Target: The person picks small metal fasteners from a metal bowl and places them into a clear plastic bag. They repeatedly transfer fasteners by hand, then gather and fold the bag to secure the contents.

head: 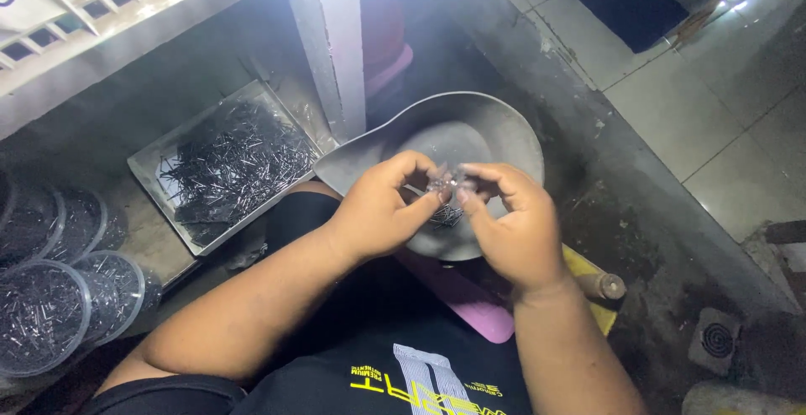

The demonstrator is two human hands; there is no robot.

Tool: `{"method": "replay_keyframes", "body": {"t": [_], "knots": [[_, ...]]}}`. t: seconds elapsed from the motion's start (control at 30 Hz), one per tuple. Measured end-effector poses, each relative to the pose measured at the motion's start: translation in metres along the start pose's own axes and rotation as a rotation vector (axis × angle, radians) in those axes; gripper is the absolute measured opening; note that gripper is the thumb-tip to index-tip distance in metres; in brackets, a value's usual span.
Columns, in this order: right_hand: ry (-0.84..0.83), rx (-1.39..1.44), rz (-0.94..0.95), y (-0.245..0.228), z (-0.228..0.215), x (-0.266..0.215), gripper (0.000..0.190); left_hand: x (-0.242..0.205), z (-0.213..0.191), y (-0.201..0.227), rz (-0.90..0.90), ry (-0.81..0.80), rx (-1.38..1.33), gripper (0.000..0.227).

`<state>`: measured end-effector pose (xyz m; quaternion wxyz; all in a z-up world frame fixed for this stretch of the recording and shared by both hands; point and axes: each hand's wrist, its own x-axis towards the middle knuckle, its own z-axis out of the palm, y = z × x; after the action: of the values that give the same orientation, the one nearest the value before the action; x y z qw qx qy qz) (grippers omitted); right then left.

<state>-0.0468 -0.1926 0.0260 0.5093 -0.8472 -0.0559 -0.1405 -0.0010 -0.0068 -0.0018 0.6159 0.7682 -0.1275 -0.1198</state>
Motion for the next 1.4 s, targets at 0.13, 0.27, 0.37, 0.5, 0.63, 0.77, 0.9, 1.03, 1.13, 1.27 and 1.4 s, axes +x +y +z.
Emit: {"method": "replay_keyframes", "body": {"t": [0.13, 0.27, 0.37, 0.5, 0.63, 0.77, 0.9, 1.03, 1.13, 1.27, 1.4], "knots": [[-0.107, -0.030, -0.060, 0.002, -0.001, -0.002, 0.033, -0.007, 0.003, 0.009, 0.025, 0.041, -0.074, 0.017], [-0.080, -0.054, -0.057, 0.006, -0.003, -0.005, 0.030, -0.008, 0.003, 0.015, 0.133, 0.022, -0.054, 0.016], [-0.048, -0.038, -0.036, 0.004, -0.004, -0.007, 0.023, -0.010, 0.003, 0.016, 0.190, -0.004, -0.040, 0.020], [0.017, 0.057, 0.003, 0.012, -0.004, -0.010, 0.022, -0.011, -0.002, 0.025, 0.225, -0.019, -0.023, 0.030], [0.050, 0.111, -0.006, 0.016, -0.004, -0.010, 0.022, -0.007, -0.004, 0.023, 0.281, -0.012, 0.000, 0.025], [0.012, 0.128, -0.019, 0.005, -0.006, -0.011, 0.030, -0.006, -0.001, 0.020, 0.342, 0.057, 0.054, 0.015], [0.005, 0.095, -0.041, -0.001, -0.007, -0.011, 0.033, -0.007, 0.002, 0.020, 0.357, 0.041, 0.042, 0.014], [-0.003, 0.100, -0.071, 0.007, -0.005, -0.011, 0.031, -0.007, -0.004, 0.031, 0.337, 0.030, 0.009, 0.020], [0.001, 0.106, -0.069, 0.006, -0.005, -0.012, 0.031, -0.005, -0.007, 0.032, 0.371, 0.004, 0.005, 0.019], [-0.007, 0.206, -0.076, 0.017, -0.002, -0.016, 0.044, -0.001, -0.011, 0.040, 0.408, -0.049, 0.009, 0.028], [-0.011, 0.326, -0.055, 0.030, 0.002, -0.019, 0.051, 0.004, -0.013, 0.046, 0.412, -0.164, -0.016, 0.037]]}}
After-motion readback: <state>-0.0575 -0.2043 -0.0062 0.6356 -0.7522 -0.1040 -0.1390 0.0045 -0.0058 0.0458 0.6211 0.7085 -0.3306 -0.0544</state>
